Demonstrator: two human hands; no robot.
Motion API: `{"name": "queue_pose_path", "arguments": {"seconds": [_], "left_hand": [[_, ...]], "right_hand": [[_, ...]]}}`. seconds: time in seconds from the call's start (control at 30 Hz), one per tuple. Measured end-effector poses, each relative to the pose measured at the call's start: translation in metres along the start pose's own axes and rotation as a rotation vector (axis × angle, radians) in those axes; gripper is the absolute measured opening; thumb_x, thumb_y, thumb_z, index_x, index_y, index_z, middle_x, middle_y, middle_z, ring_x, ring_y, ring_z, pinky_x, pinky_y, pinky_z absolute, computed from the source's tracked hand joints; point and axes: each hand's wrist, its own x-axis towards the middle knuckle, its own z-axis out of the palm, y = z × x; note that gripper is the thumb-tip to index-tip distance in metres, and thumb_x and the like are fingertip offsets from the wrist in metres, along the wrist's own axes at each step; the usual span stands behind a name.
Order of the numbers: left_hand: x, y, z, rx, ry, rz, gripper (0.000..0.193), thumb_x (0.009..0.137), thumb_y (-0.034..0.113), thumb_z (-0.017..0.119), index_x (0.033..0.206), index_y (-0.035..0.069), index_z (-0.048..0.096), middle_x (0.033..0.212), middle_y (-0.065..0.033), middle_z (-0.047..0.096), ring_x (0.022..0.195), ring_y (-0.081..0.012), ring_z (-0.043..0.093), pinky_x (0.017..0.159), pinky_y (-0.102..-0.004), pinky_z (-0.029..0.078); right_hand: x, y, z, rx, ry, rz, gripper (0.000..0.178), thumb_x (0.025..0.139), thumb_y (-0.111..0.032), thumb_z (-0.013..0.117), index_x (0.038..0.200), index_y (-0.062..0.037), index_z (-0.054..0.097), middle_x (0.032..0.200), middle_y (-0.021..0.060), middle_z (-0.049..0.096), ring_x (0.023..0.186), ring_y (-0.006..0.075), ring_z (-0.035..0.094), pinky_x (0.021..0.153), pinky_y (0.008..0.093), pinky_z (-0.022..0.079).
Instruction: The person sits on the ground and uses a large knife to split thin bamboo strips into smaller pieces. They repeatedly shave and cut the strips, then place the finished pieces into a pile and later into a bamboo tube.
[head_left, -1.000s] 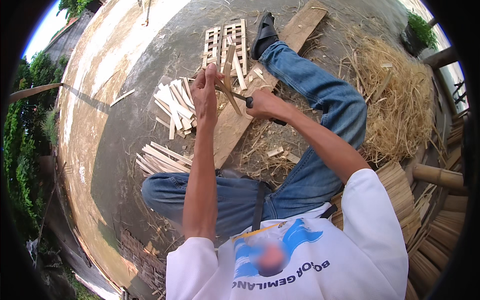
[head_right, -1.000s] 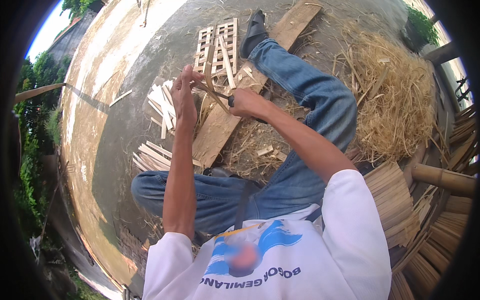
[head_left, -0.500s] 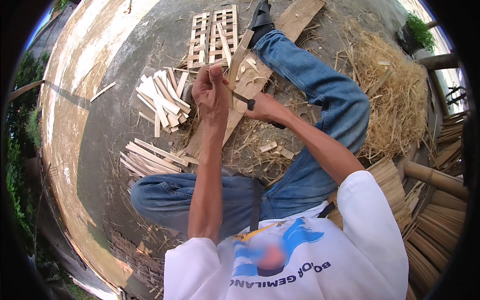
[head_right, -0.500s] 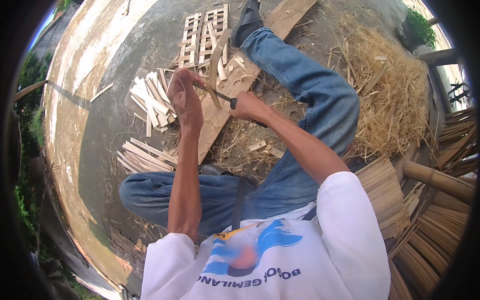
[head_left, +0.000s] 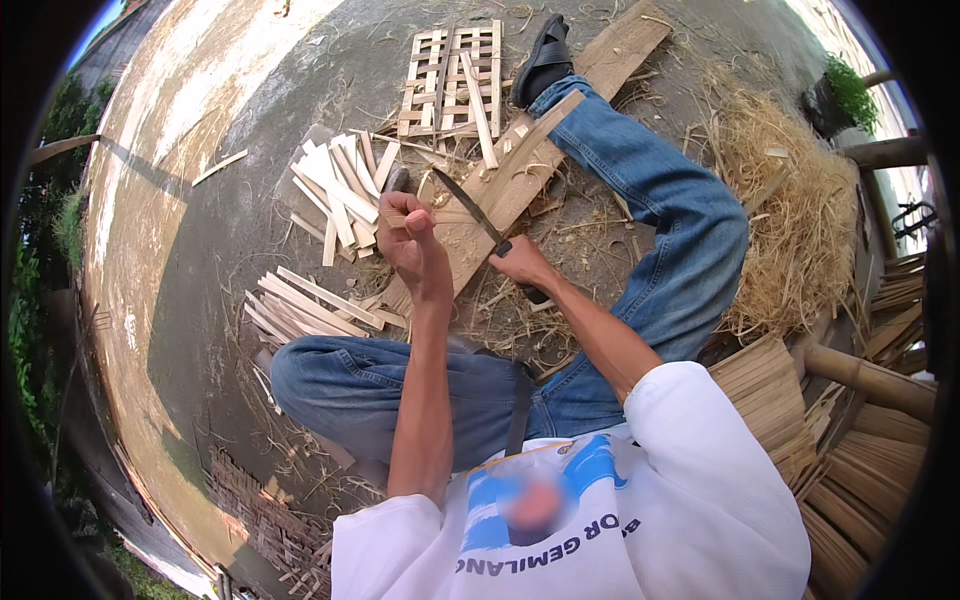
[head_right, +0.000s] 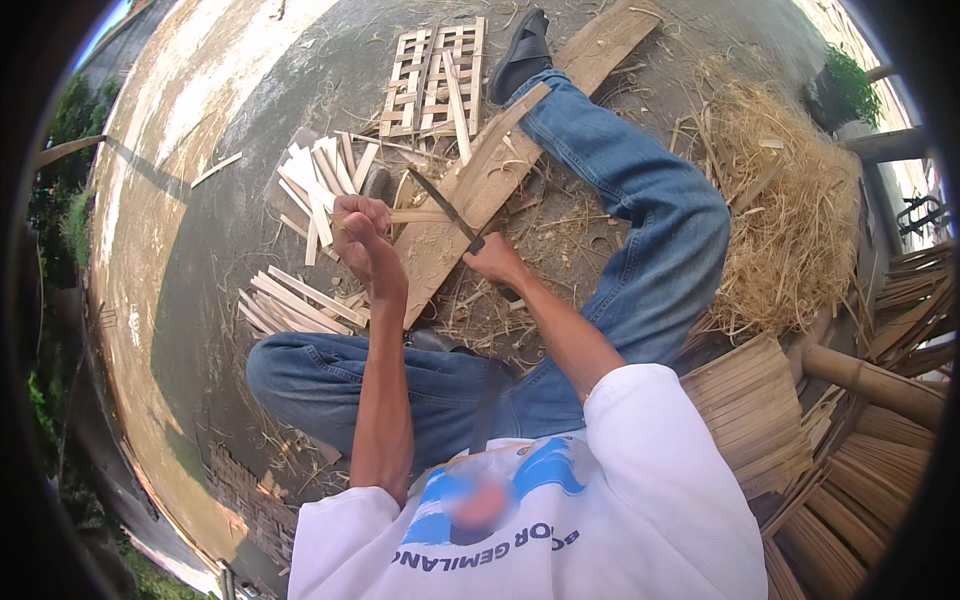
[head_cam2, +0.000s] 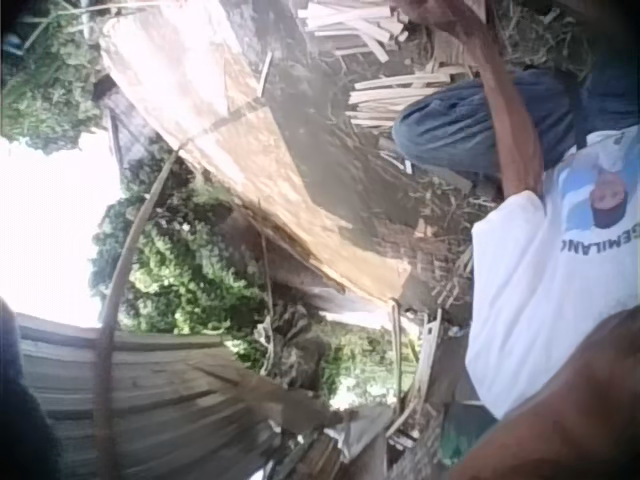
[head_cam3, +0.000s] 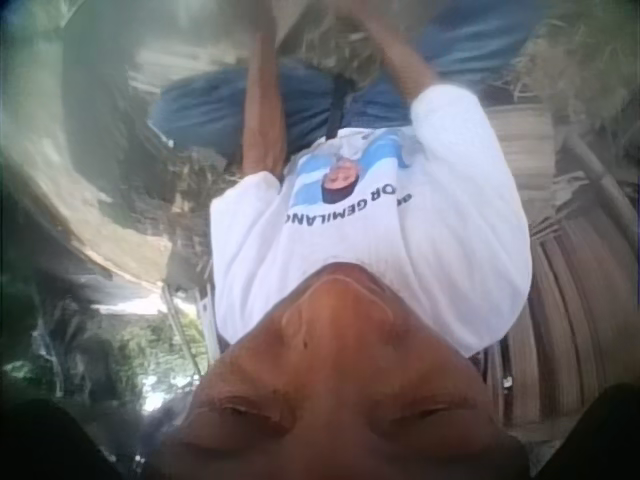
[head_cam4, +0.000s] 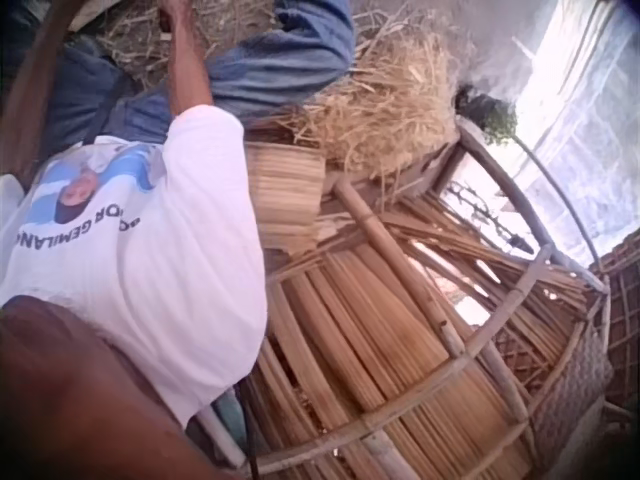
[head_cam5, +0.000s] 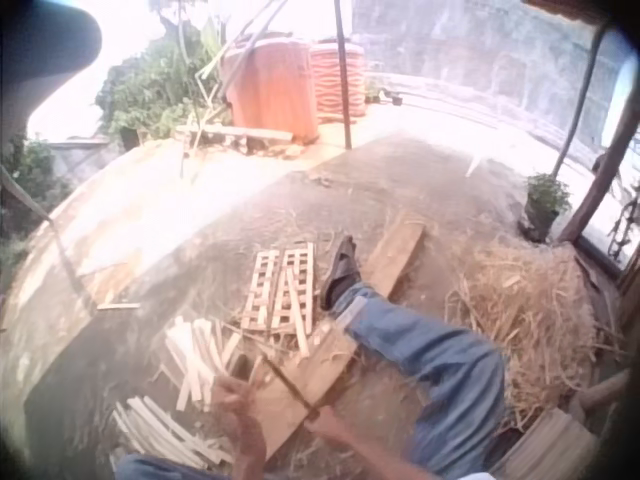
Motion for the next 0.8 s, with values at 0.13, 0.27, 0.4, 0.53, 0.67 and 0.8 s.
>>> {"name": "queue_pose_path", "arguments": {"seconds": [0.13, 0.27, 0.4, 0.53, 0.67, 0.8], "left_hand": [[-0.002, -0.003, -0.009, 0.039, 0.237, -0.012, 0.051, 0.109, 0.052, 0.039, 0.077, 0.013, 0.031, 0.069, 0.0036, 0.029, 0.063, -0.0096, 0.029, 0.059, -0.0273, 0.028], [-0.005, 0.001, -0.003, 0.050, 0.335, -0.040, 0.050, 0.111, 0.048, 0.037, 0.076, 0.014, 0.026, 0.068, 0.0043, 0.023, 0.062, -0.0099, 0.025, 0.058, -0.0280, 0.027], [-0.006, 0.003, 0.009, 0.159, 0.382, -0.019, 0.052, 0.111, 0.049, 0.034, 0.075, 0.012, 0.027, 0.067, 0.0041, 0.023, 0.061, -0.0093, 0.024, 0.056, -0.0279, 0.022], [-0.012, -0.005, 0.003, 0.098, 0.338, 0.008, 0.052, 0.112, 0.048, 0.033, 0.075, 0.012, 0.025, 0.067, 0.0040, 0.023, 0.060, -0.0096, 0.023, 0.055, -0.0287, 0.022], [-0.008, -0.006, 0.003, 0.123, 0.387, 0.021, 0.050, 0.112, 0.046, 0.032, 0.076, 0.013, 0.023, 0.067, 0.0038, 0.024, 0.060, -0.0097, 0.023, 0.055, -0.0291, 0.022], [-0.012, -0.008, 0.004, 0.140, 0.403, -0.004, 0.051, 0.112, 0.046, 0.030, 0.075, 0.013, 0.023, 0.066, 0.0034, 0.024, 0.059, -0.0097, 0.022, 0.055, -0.0291, 0.020]], "right_hand": [[-0.009, -0.011, 0.016, 0.124, 0.020, -0.048, 0.033, 0.084, -0.025, 0.069, 0.073, 0.0052, 0.062, 0.065, 0.0198, 0.064, 0.057, 0.0321, 0.064, 0.058, 0.0431, 0.053], [-0.025, -0.014, 0.031, -0.097, 0.219, -0.375, 0.034, 0.085, -0.026, 0.072, 0.087, 0.0064, 0.063, 0.069, 0.0293, 0.065, 0.069, 0.0458, 0.068, 0.065, 0.0503, 0.054], [-0.038, -0.010, 0.035, -0.113, 0.234, -0.320, 0.039, 0.085, -0.026, 0.073, 0.101, 0.0082, 0.063, 0.073, 0.0284, 0.067, 0.075, 0.0424, 0.071, 0.070, 0.0495, 0.055], [-0.028, 0.013, 0.020, -0.052, 0.159, -0.091, 0.033, 0.083, -0.023, 0.071, 0.092, 0.0068, 0.063, 0.074, 0.0249, 0.068, 0.075, 0.0396, 0.071, 0.069, 0.0463, 0.056], [-0.045, -0.018, 0.032, -0.050, 0.155, -0.258, 0.034, 0.083, -0.023, 0.072, 0.096, 0.0060, 0.061, 0.077, 0.0250, 0.069, 0.075, 0.0429, 0.071, 0.069, 0.0494, 0.056], [-0.038, -0.005, 0.037, -0.203, 0.299, -0.318, 0.035, 0.084, -0.024, 0.072, 0.099, 0.0057, 0.061, 0.084, 0.0274, 0.070, 0.081, 0.0436, 0.071, 0.072, 0.0491, 0.057]]}}
